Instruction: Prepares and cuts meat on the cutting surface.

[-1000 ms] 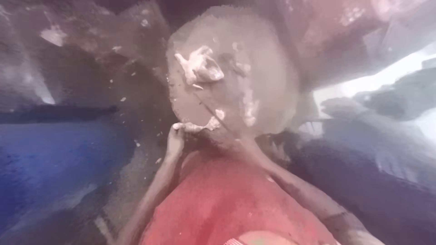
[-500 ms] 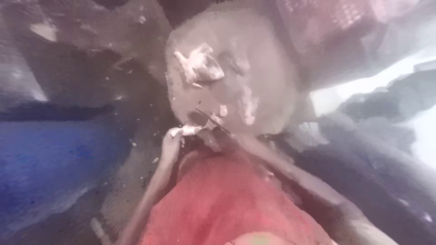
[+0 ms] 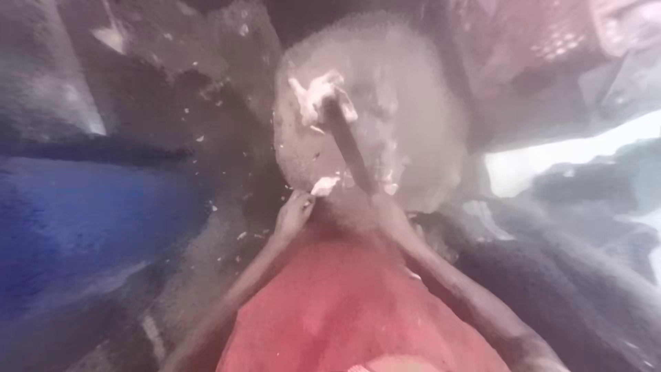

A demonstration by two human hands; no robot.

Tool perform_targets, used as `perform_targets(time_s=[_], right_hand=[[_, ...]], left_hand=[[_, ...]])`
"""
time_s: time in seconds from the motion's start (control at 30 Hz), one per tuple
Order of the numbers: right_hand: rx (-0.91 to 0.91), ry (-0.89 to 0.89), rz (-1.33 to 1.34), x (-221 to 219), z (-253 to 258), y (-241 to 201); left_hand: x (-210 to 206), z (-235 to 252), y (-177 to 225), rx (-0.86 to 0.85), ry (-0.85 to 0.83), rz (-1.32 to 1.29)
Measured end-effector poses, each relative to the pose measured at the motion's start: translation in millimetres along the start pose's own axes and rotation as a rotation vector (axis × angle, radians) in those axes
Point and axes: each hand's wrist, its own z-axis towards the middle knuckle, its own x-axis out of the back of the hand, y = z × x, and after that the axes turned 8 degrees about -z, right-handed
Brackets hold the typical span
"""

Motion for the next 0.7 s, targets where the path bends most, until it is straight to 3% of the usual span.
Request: perform_targets(time_s=[0.07, 0.13, 0.17, 0.27, 0.4, 0.57, 0.63, 0.7], right_hand=[[0.259, 0.102, 0.142, 0, -11, -35], [0.373, 0.124, 0.051, -14, -14, -38], [0.340, 0.061, -0.065, -24, -9, -23], [-0.020, -0.310, -0.363, -49, 23, 26], [-0.236, -0.391, -0.335, -51, 10, 47], [-0.356, -0.045, 0.205, -39, -17, 102], [-0.378, 0.117, 0.241, -29, -31, 108], [-0.350, 0.218, 0.230, -12, -42, 111]], left_hand=[[-5, 0, -2, -0.021, 0.011, -0.013], [-6, -1, 0, -0.045, 0.023, -0.016], [-5, -2, 3, -0.049, 0.034, -0.008], [-3, 3, 4, 0.011, -0.021, 0.071], [23, -14, 7, 0.188, -0.052, -0.003], [54, -12, 44, 0.147, -0.084, -0.402], [49, 7, 72, 0.055, -0.246, -0.628], [30, 49, 96, -0.034, -0.304, -0.572]])
